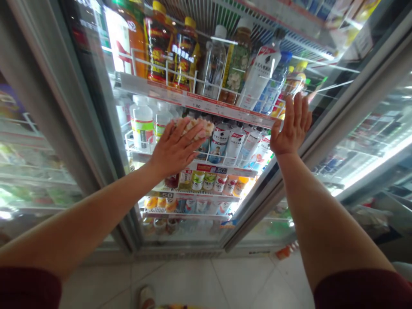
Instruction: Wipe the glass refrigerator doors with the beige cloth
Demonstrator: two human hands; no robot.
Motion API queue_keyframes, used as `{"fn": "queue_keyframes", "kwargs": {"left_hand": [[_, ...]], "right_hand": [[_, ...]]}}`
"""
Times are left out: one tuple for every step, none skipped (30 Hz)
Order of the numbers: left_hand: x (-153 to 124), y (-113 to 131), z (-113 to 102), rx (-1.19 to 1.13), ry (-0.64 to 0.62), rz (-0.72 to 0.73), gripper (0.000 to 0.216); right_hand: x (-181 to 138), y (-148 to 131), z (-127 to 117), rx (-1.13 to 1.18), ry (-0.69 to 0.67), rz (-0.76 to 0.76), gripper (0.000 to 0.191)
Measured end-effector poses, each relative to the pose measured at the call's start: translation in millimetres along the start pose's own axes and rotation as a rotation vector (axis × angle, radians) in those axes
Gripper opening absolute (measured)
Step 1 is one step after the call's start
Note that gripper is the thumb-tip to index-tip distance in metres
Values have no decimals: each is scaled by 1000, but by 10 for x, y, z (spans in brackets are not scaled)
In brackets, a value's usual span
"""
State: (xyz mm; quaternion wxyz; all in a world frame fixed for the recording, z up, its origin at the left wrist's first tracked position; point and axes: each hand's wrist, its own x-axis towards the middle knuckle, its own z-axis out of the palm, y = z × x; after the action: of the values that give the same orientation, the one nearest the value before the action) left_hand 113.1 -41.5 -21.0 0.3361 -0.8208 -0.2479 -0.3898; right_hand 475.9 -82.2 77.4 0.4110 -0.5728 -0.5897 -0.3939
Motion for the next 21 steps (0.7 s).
{"fn": "queue_keyframes", "kwargs": {"left_hand": [[-65,-6,12,-10,-32,36,69],[-115,-29,13,-20,-68,68,68],[-145,-73,-2,-29,-100,83,67],[-153,-139,-35,-33,-117,71,65],[-142,-221,-82,-32,-115,33,63],[-119,-311,-137,-26,-90,-27,61],[-96,-396,-191,-18,-44,-93,59],[-83,-465,-236,-11,9,-155,59],[-90,-507,-262,-7,54,-207,61],[-124,-517,-267,-3,88,-244,63],[-187,-494,-249,5,107,-255,65],[-275,-447,-212,15,101,-236,66],[-380,-386,-164,27,80,-189,66],[-492,-325,-114,43,57,-124,64],[-597,-279,-71,57,28,-47,61],[-686,-256,-42,71,11,28,58],[-751,-262,-31,83,0,80,56],[-792,-294,-37,95,-4,95,56],[-810,-345,-57,106,4,70,57],[-816,-404,-83,113,14,20,58],[-817,-458,-106,112,26,-46,60]], "right_hand": [[2,17,12,2,6,-16,70],[5,39,27,-3,18,-44,71],[8,65,44,-12,40,-73,72],[11,90,59,-21,68,-98,73],[13,112,71,-27,92,-120,73],[14,129,79,-29,111,-135,73],[13,139,82,-25,123,-138,72],[12,143,83,-20,126,-139,71],[9,143,80,-17,123,-140,70],[7,140,77,-17,121,-147,70],[5,136,75,-18,128,-154,70],[3,131,73,-19,141,-156,70],[2,127,73,-21,153,-165,70],[2,124,74,-23,161,-170,69],[2,122,74,-25,162,-171,69],[3,120,75,-26,155,-169,69],[3,119,75,-28,146,-164,69],[3,118,75,-32,136,-163,69],[3,117,74,-35,131,-160,69],[2,117,74,-35,138,-153,68],[0,116,74,-35,149,-154,68]]}}
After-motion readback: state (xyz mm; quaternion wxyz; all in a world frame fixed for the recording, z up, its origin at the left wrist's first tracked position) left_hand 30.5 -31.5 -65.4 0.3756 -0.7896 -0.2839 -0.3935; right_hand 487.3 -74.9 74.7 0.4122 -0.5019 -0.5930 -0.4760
